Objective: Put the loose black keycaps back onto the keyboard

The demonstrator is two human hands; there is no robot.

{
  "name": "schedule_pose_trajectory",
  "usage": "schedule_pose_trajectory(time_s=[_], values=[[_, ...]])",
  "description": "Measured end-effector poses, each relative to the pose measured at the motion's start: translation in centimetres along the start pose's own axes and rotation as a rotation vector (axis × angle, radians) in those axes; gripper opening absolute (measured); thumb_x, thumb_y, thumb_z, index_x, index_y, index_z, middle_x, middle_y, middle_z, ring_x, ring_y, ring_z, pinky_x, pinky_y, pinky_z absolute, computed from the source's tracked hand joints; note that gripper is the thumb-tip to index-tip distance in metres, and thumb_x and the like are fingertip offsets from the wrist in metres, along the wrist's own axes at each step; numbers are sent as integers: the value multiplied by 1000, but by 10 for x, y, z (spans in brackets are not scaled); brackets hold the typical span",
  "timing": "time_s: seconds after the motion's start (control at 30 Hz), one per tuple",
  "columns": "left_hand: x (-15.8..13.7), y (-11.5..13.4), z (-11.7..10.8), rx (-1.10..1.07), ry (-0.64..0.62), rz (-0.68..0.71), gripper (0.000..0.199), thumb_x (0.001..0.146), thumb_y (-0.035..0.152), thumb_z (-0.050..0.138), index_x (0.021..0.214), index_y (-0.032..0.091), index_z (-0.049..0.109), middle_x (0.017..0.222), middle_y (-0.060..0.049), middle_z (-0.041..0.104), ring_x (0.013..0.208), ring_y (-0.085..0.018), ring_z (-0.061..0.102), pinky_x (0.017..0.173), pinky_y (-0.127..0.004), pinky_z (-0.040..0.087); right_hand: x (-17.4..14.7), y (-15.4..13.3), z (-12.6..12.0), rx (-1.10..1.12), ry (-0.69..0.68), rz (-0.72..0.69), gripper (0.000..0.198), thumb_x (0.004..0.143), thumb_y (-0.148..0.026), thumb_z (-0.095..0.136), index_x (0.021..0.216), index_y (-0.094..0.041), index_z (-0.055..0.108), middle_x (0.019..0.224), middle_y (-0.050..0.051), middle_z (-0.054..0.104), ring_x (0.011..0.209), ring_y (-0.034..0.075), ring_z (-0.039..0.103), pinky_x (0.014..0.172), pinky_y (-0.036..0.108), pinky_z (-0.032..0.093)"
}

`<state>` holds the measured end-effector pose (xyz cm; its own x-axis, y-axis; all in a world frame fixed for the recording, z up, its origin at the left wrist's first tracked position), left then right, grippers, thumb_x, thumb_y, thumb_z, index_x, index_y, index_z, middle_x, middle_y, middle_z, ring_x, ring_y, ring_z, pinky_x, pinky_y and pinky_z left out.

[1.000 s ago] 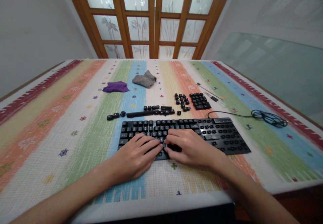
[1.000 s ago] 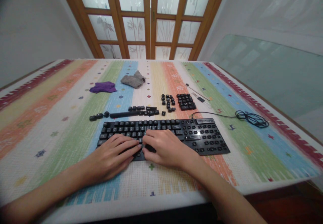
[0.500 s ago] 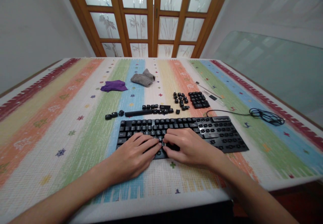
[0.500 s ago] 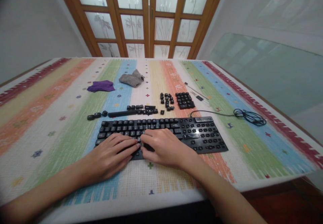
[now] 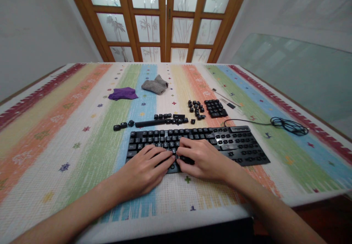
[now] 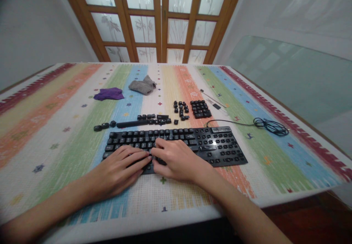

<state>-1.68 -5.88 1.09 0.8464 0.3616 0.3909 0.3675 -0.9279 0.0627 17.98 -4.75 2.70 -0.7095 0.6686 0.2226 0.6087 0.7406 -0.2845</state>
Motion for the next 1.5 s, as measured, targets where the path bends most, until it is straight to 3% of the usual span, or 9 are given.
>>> schedule_pose_trajectory(time_s=[0.2, 0.67, 0.93, 1.2, 1.5], values=[[-1, 0, 2, 2, -9, -2, 33, 97, 13, 50, 129, 10, 57, 124, -14, 64, 113, -28, 57, 96, -47, 48, 0, -1, -1, 23, 27, -6, 15, 93, -23, 52, 85, -17, 62, 92, 4, 58, 69, 12, 51, 59, 26, 34], [0, 0, -1, -16, -2, -4, 32, 98, 14, 48, 128, 10, 57, 123, -13, 65, 113, -28, 57, 96, -45, 48, -1, 5, -4, 42, 22, -23, 6, 84, -16, 56, 80, -16, 61, 74, 1, 58, 64, 13, 49, 57, 27, 29], [0, 0, 1, -10, 9, -16, 32, 97, 15, 49, 128, 11, 57, 121, -13, 66, 111, -26, 59, 95, -44, 48, 0, 3, 1, 78, 4, -31, 10, 88, -16, 54, 87, -15, 64, 81, 3, 63, 66, 13, 54, 59, 26, 33], [2, 1, -1, -11, 0, -6, 38, 95, 13, 50, 133, 10, 54, 122, -13, 65, 111, -26, 58, 96, -43, 48, 1, 0, -2, -54, 13, -78, 15, 90, -16, 54, 78, -15, 63, 75, 2, 62, 61, 12, 50, 55, 27, 30], [5, 3, -1, 12, 19, -24, 34, 93, 12, 50, 126, 11, 58, 117, -13, 65, 106, -26, 57, 92, -43, 47, 1, -13, -3, -257, -18, -119, 22, 93, -17, 53, 75, -14, 66, 71, 3, 62, 58, 14, 53, 51, 30, 28]])
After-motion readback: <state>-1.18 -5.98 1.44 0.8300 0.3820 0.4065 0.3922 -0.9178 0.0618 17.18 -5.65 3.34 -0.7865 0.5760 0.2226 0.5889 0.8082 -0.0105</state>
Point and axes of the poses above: each hand's wrist, its own x-axis towards the middle knuckle, its own z-axis out of the palm, y = z × x, the point moved 3 cm from there along x, towards the middle knuckle
